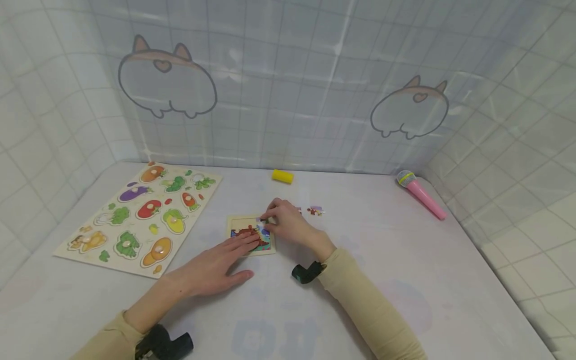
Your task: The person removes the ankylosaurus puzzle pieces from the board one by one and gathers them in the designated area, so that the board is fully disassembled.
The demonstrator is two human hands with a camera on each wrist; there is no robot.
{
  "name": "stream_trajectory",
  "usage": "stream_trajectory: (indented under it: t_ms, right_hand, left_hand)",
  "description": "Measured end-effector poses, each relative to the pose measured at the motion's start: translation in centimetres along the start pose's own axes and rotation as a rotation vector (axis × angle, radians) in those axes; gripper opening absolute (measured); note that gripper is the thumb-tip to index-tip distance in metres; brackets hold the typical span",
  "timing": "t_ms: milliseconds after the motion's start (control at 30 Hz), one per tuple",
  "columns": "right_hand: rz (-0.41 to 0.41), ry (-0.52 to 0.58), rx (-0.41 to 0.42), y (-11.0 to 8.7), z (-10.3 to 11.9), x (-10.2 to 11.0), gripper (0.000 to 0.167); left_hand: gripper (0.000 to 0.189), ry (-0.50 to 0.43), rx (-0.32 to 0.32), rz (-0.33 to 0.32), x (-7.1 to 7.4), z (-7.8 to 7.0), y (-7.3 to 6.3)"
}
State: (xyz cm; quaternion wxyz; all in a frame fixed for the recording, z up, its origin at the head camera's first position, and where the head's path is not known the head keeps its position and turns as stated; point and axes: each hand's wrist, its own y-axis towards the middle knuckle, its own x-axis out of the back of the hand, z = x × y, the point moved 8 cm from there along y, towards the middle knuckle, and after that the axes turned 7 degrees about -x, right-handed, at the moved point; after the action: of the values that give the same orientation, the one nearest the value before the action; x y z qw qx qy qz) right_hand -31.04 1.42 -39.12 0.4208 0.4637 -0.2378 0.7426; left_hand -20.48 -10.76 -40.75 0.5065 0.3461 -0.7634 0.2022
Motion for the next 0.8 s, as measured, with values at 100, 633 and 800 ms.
stream_trajectory:
  t_ms: [100, 633, 800]
  right_hand:
    - [0.002, 0.015, -0.003, -0.07, 0.0, 0.0, 0.025]
    - [-0.029, -0.009, 0.01, -0.04, 0.1, -0.32, 0.025]
    - [-0.031, -0.016, 0.006, 0.03, -0.04, -0.5, 0.025]
  left_hand:
    - [0.069, 0.001, 0.001, 0.004, -0.03, 0.0, 0.04]
    - [0.07, 0.0, -0.005, -0.001, -0.07, -0.05, 0.02]
    - [0.07, -0.001, -0.002, -0.003, -0.08, -0.04, 0.0]
